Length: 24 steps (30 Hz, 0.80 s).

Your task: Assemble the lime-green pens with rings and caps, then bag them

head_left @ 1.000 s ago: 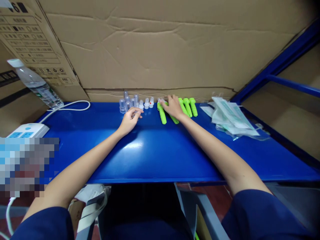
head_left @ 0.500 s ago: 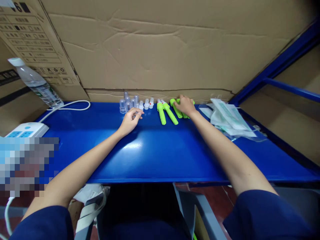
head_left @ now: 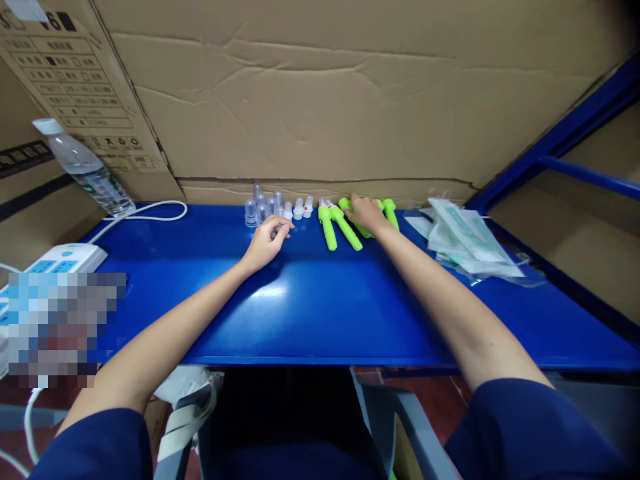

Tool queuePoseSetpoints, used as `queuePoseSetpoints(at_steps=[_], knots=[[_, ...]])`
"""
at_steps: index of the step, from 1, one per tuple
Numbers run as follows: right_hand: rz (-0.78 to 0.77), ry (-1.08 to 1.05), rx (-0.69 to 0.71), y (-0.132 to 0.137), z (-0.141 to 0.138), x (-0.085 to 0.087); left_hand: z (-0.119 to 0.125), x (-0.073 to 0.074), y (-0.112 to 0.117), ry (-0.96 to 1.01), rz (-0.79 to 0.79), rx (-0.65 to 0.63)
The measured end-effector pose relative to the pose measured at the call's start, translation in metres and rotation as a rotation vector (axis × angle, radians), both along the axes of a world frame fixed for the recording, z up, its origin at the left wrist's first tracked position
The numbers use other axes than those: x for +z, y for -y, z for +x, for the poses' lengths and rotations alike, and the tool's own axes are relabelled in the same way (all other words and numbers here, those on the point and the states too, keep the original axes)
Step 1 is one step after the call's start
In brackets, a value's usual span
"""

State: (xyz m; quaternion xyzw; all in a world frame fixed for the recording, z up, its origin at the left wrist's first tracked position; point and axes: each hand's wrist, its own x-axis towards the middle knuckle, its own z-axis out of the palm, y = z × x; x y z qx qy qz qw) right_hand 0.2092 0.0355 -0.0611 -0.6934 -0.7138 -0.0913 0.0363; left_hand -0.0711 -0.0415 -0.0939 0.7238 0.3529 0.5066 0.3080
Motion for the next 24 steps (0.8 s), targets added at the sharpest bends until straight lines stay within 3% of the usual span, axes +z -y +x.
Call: queuePoseSetpoints(at_steps=[7, 13, 20, 24], knots=[[0.161, -0.256, 0.002, 0.03, 0.002, 0.014, 0.0, 0.0, 0.001, -0.029, 0.022, -0.004], [0.258, -0.474, 0.197, 0.057, -0.011, 0.01, -0.002, -0.001, 0.0, -0.037, 0.024, 0.007], [0.229, -0.515, 0.242, 0.071, -0.007, -0.004, -0.004, -0.003, -0.006, -0.012, -0.051, 0.058], [0.18, -0.583, 0.183, 0.07, -0.002, -0.004, -0.004, 0.005, -0.001, -0.067, 0.048, 0.091]])
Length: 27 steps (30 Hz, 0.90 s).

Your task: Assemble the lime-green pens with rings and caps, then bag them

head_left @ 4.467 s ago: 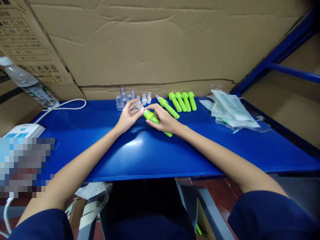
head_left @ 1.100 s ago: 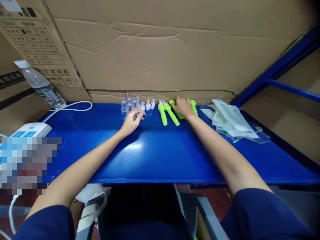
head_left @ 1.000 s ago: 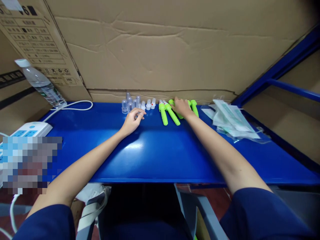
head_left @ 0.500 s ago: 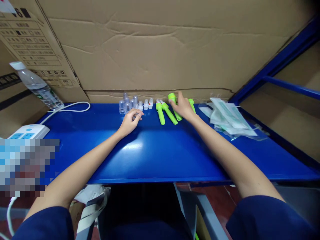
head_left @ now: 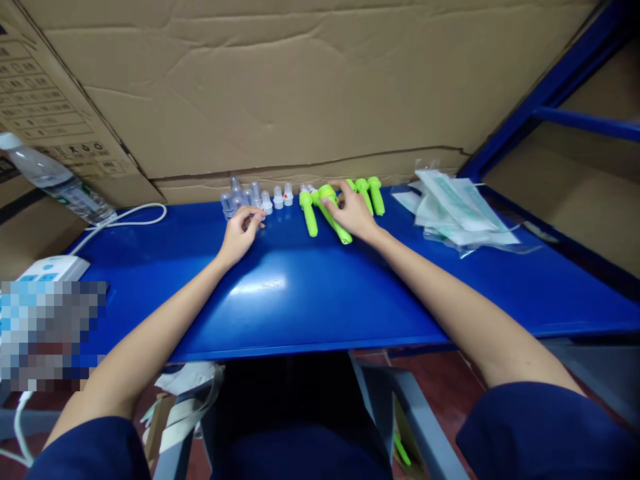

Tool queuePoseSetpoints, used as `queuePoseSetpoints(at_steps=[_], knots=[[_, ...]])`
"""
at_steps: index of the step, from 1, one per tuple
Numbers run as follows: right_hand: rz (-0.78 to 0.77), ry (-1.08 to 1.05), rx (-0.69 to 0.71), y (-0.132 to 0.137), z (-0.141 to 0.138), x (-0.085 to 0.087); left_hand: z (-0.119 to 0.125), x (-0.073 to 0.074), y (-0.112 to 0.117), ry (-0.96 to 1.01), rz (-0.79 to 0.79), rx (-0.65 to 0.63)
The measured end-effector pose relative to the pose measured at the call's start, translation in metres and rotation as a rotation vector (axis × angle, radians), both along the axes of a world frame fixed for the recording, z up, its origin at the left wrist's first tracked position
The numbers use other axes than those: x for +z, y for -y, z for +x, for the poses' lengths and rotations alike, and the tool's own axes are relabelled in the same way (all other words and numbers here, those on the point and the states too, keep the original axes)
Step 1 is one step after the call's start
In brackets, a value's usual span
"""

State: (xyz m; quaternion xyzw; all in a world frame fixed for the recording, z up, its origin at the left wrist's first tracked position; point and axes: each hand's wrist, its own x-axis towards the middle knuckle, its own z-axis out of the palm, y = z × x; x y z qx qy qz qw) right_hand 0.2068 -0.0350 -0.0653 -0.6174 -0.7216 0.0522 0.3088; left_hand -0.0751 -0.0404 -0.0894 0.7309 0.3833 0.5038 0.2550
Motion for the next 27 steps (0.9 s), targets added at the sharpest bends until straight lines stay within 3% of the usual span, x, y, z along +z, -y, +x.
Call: queuePoseSetpoints(at_steps=[5, 14, 21, 27], knots=[[0.025, -0.007, -0.009, -0.003, 0.004, 0.0, 0.01, 0.014, 0.0, -0.142, 0.185, 0.049], [0.033, 0.04, 0.024, -0.004, 0.009, -0.003, 0.039, 0.034, -0.046, -0.317, 0.197, 0.184], [0.05, 0.096, 0.02, 0.003, 0.008, 0.006, 0.082, 0.035, -0.071, -0.675, 0.222, 0.292], [0.069, 0.114, 0.052, 0.006, 0.008, 0.01, 0.082, 0.034, -0.084, -0.847, 0.213, 0.321]])
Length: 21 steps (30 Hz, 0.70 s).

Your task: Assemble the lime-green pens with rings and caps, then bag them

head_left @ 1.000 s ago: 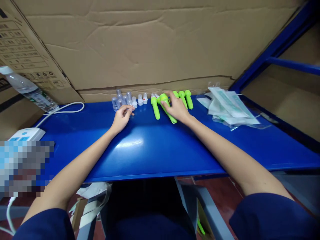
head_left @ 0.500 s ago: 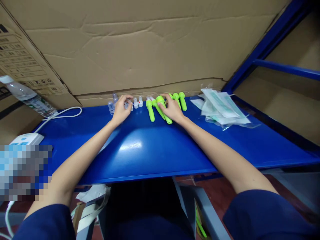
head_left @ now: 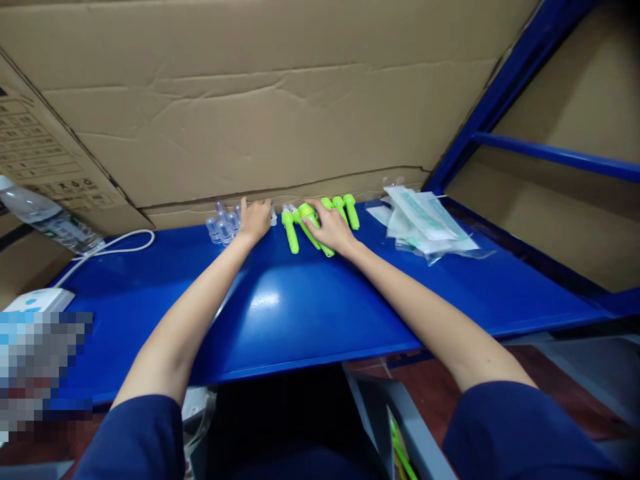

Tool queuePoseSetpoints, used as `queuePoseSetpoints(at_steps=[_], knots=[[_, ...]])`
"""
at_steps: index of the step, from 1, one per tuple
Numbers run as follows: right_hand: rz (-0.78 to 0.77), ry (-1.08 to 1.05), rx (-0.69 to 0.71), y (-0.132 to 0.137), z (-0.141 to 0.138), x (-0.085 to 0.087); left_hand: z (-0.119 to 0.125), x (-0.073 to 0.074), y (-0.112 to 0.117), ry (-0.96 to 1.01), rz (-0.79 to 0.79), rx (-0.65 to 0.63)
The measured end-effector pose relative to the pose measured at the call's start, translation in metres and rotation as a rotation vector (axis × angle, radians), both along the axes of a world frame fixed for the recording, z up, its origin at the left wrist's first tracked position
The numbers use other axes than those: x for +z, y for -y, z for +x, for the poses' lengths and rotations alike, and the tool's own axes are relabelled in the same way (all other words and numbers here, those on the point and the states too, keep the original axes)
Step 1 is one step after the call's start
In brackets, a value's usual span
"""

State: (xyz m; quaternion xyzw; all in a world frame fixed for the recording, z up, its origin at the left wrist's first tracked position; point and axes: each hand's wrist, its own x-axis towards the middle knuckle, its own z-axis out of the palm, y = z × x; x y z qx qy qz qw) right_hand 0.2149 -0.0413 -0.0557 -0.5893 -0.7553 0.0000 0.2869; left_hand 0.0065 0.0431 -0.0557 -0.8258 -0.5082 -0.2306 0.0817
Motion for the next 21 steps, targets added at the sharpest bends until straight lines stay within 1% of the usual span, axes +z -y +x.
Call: queuePoseSetpoints(at_steps=[5, 7, 11, 13, 15, 18, 20, 21], knots=[[0.004, 0.026, -0.02, -0.002, 0.0, -0.004, -0.005, -0.005, -0.004, 0.106, 0.051, -0.097], [-0.002, 0.031, -0.024, -0.002, -0.001, -0.005, -0.005, -0.005, -0.003, 0.143, 0.052, -0.116], [-0.012, 0.037, -0.016, -0.001, -0.001, -0.004, -0.001, 0.002, 0.005, 0.121, 0.026, -0.118], [-0.01, 0.042, -0.012, -0.001, -0.002, -0.004, -0.002, 0.007, 0.011, 0.117, 0.025, -0.147], [-0.005, 0.04, -0.007, 0.0, -0.002, -0.005, -0.007, 0.011, 0.02, 0.153, 0.025, -0.175], [0.008, 0.041, 0.018, 0.002, -0.005, -0.005, -0.019, 0.011, 0.033, 0.305, 0.0, -0.222], [0.028, 0.063, 0.055, 0.004, -0.009, -0.005, -0.029, 0.006, 0.042, 0.512, -0.06, -0.295], [0.046, 0.082, 0.084, 0.005, -0.011, -0.005, -0.035, 0.002, 0.046, 0.639, -0.114, -0.332]])
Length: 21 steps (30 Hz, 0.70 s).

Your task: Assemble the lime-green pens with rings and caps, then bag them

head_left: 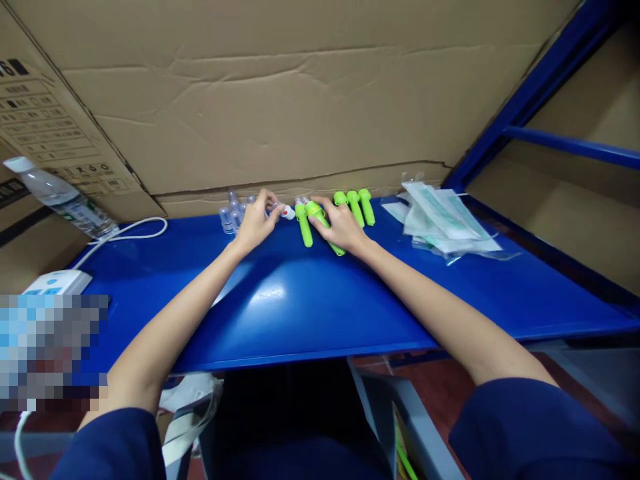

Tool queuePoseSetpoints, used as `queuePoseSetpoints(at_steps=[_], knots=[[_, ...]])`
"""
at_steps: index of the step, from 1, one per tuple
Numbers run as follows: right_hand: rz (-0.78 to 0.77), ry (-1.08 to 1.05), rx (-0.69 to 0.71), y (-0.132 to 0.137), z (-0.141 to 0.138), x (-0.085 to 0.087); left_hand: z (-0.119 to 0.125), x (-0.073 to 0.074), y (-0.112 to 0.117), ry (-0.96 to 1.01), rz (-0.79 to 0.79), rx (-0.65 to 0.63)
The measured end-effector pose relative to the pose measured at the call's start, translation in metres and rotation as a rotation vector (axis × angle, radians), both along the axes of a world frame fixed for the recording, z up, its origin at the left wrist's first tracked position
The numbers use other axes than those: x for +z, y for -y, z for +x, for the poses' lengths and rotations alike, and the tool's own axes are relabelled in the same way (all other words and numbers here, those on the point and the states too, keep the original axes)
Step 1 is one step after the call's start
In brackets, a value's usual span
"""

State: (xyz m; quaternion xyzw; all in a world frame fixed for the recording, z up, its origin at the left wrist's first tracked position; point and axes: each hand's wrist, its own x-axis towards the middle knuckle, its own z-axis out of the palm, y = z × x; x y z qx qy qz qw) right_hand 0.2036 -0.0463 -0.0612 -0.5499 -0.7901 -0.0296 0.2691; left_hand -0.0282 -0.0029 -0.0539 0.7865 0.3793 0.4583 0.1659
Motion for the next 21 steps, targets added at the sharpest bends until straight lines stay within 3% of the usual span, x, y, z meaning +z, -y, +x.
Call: queuePoseSetpoints(at_steps=[3, 7, 12, 21], knots=[[0.064, 0.071, 0.125, 0.006, -0.009, -0.001, -0.015, -0.013, 0.012, 0.295, -0.204, -0.08], [0.097, 0.151, 0.268, 0.016, -0.024, -0.003, -0.031, -0.023, 0.03, 0.458, -0.311, -0.069], [0.058, 0.199, 0.313, 0.025, -0.036, -0.004, -0.036, -0.022, 0.047, 0.465, -0.396, -0.11], [0.068, 0.247, 0.344, 0.021, -0.033, -0.006, -0.035, -0.026, 0.048, 0.473, -0.397, -0.165]])
